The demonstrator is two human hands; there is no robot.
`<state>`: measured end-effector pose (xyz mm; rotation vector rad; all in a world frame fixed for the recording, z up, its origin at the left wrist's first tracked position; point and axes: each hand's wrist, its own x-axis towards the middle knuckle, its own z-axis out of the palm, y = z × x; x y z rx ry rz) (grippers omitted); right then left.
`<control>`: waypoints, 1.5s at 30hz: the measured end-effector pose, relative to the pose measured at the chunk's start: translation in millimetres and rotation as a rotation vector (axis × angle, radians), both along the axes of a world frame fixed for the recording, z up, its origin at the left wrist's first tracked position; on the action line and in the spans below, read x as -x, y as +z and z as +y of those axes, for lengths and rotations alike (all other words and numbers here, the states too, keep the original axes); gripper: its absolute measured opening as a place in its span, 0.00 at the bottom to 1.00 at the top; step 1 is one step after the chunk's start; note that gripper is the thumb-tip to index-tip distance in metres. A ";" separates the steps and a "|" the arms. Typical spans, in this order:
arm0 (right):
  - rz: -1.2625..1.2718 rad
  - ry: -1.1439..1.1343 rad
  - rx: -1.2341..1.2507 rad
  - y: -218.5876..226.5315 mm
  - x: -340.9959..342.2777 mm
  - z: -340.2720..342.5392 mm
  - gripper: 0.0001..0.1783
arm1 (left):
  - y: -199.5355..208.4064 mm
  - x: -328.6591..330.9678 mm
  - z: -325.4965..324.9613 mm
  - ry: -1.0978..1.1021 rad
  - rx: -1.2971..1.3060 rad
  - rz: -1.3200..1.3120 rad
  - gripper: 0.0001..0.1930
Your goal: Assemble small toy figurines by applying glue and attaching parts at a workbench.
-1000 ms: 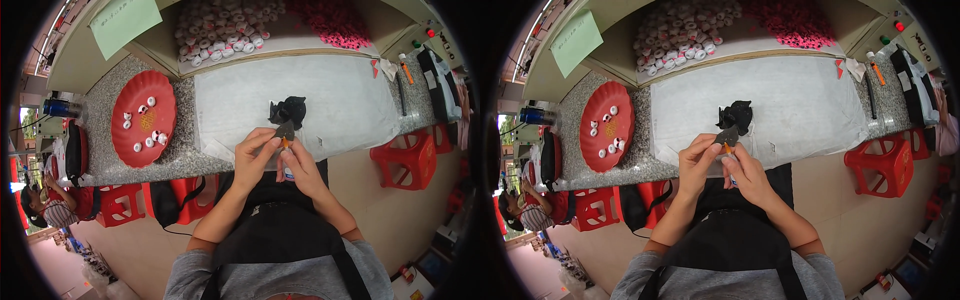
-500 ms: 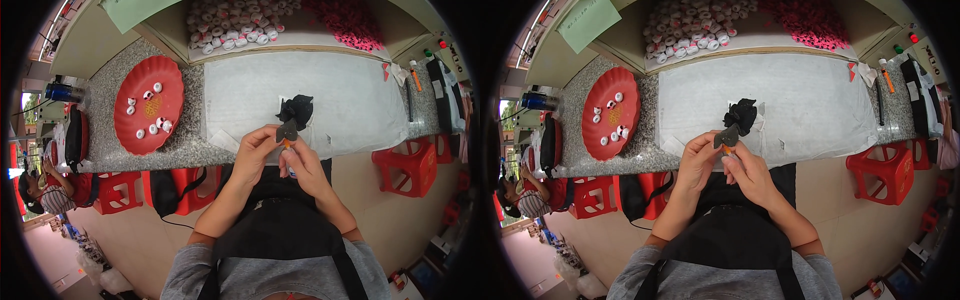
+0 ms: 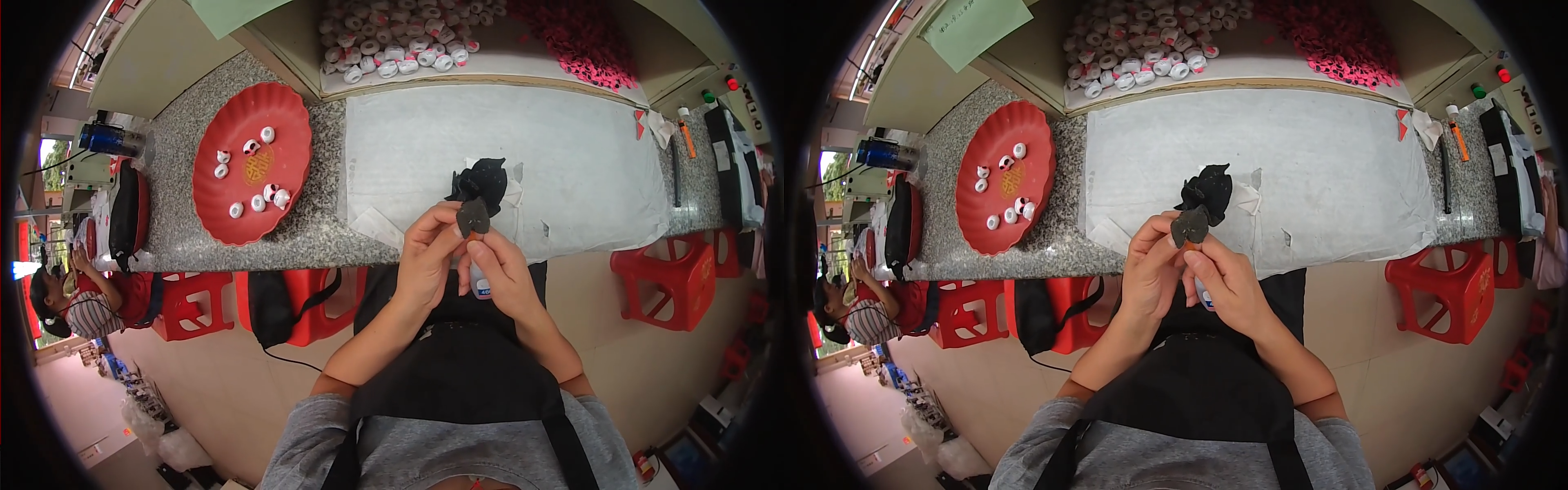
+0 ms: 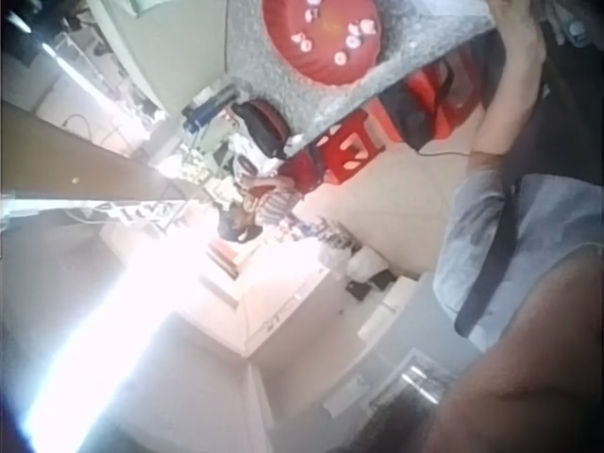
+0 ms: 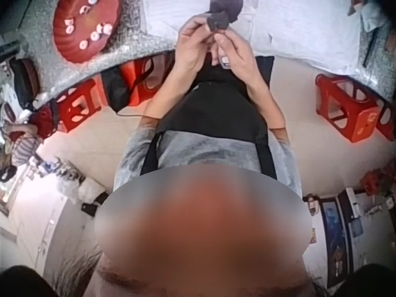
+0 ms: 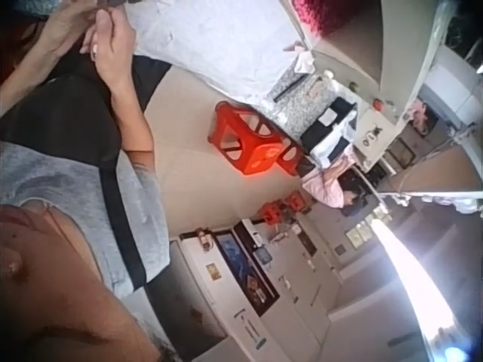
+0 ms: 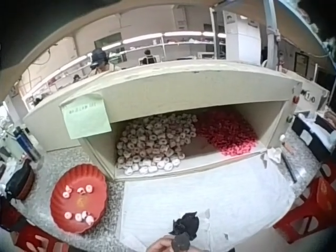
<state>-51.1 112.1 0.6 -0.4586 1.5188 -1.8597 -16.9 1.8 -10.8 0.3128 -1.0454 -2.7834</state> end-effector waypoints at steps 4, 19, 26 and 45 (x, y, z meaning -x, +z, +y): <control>0.028 0.015 -0.053 -0.3 0.0 1.5 0.11 | -0.3 -1.4 3.4 0.055 0.028 -0.007 0.03; -0.135 0.016 0.081 -1.1 7.1 15.8 0.11 | 22.9 30.1 -59.0 0.203 0.294 0.113 0.04; -0.212 0.011 0.143 2.7 9.9 17.5 0.12 | 9.5 24.4 -37.1 -0.036 0.597 0.050 0.04; 0.056 -0.656 0.286 21.0 27.7 117.8 0.13 | 54.7 153.9 96.5 -0.488 0.806 0.548 0.03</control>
